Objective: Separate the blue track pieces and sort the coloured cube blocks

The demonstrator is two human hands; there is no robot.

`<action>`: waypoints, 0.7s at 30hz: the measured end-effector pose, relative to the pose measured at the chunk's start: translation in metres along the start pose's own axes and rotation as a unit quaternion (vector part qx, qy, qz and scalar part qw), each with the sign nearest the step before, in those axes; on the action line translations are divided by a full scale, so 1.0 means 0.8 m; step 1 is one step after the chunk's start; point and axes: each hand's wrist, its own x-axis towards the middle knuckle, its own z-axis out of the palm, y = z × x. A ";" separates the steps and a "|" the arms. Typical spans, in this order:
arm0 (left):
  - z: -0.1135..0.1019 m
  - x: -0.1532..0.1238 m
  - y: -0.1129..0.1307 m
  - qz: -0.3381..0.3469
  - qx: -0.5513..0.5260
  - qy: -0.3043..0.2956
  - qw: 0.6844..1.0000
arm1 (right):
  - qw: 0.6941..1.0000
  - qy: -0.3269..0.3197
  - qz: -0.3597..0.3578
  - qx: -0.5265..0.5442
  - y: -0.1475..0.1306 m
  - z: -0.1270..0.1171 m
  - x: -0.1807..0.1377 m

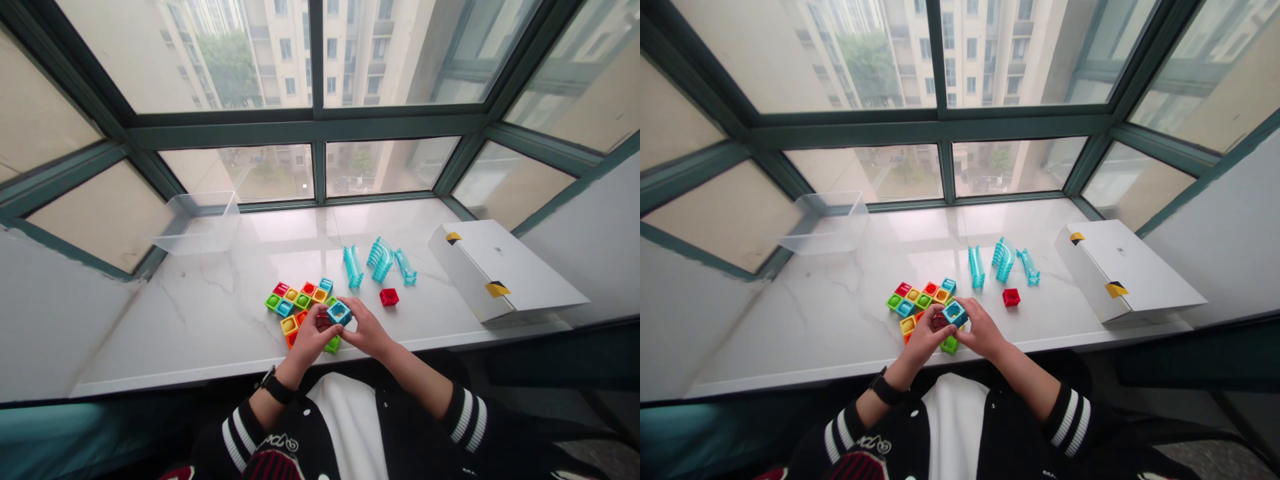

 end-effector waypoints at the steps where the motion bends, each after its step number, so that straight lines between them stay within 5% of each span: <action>1: -0.001 0.000 -0.001 -0.001 0.004 -0.007 1.000 | 1.000 0.000 0.008 0.002 0.000 -0.002 0.000; 8: -0.011 -0.002 0.005 0.010 0.029 -0.068 0.997 | 0.995 -0.030 0.064 0.064 0.016 -0.049 -0.014; 14: -0.026 0.002 0.000 0.013 0.042 -0.026 0.999 | 0.977 0.128 0.154 0.078 0.064 -0.116 -0.044; 21: -0.039 0.004 0.002 0.005 0.042 0.014 0.999 | 0.930 0.279 0.235 -0.047 0.120 -0.183 -0.071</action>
